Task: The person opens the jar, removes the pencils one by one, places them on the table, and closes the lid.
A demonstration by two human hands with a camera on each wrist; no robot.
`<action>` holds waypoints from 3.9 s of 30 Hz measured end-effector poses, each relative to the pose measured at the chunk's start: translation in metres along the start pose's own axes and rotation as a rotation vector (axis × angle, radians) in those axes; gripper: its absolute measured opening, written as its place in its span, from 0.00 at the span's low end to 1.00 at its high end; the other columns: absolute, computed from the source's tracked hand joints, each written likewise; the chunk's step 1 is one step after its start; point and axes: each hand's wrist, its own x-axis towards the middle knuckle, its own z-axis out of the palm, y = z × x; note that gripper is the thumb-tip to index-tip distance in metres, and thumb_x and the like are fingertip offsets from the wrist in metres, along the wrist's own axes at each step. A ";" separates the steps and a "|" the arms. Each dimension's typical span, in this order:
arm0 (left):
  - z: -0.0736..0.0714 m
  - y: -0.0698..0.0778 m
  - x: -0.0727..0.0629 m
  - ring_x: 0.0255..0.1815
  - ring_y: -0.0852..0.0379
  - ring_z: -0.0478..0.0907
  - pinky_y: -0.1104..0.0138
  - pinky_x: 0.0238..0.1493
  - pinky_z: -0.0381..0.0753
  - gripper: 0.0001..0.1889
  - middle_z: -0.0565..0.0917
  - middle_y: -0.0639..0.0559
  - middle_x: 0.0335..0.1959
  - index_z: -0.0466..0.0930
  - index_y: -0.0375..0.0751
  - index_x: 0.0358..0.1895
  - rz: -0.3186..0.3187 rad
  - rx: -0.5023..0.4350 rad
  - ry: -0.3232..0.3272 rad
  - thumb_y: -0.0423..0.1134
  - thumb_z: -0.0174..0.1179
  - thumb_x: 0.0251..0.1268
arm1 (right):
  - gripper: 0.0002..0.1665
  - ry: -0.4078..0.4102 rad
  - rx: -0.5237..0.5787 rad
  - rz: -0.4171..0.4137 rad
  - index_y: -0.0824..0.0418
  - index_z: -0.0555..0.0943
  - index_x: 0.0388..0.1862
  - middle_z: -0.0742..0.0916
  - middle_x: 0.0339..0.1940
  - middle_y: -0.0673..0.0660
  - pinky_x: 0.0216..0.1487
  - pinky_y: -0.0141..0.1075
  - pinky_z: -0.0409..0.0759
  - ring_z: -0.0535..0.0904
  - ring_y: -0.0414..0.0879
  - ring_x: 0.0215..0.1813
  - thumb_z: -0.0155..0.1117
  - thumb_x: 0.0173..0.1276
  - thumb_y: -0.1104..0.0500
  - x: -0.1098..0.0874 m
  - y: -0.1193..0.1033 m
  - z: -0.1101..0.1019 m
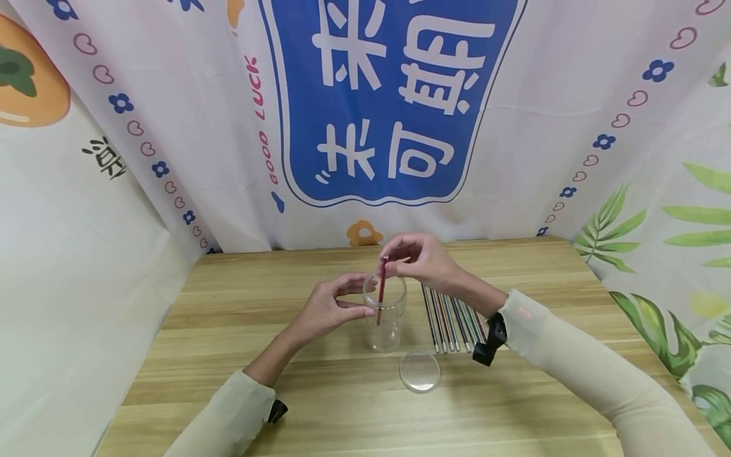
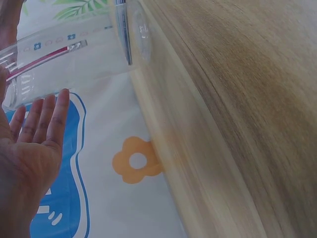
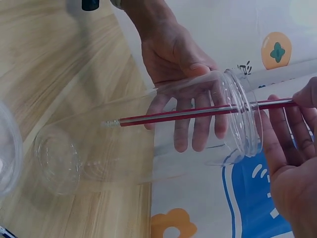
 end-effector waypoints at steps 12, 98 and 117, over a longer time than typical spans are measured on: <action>0.000 0.000 0.000 0.64 0.34 0.83 0.56 0.57 0.91 0.31 0.85 0.41 0.64 0.78 0.36 0.69 0.000 -0.013 -0.005 0.34 0.78 0.62 | 0.10 0.110 0.161 0.036 0.75 0.83 0.48 0.91 0.42 0.66 0.50 0.46 0.93 0.92 0.51 0.43 0.67 0.68 0.78 0.001 -0.003 -0.008; 0.000 -0.001 -0.001 0.63 0.43 0.85 0.53 0.58 0.90 0.32 0.84 0.32 0.63 0.77 0.28 0.67 0.030 -0.003 -0.001 0.32 0.78 0.61 | 0.14 0.651 0.542 0.093 0.68 0.87 0.50 0.92 0.42 0.61 0.51 0.45 0.93 0.92 0.51 0.42 0.73 0.67 0.75 -0.034 0.015 -0.118; 0.001 -0.001 -0.001 0.62 0.44 0.86 0.62 0.56 0.91 0.31 0.85 0.34 0.63 0.78 0.31 0.67 0.022 -0.010 0.006 0.31 0.78 0.61 | 0.15 0.604 0.360 0.186 0.68 0.88 0.52 0.92 0.39 0.57 0.48 0.40 0.93 0.92 0.47 0.41 0.72 0.68 0.75 -0.062 0.051 -0.142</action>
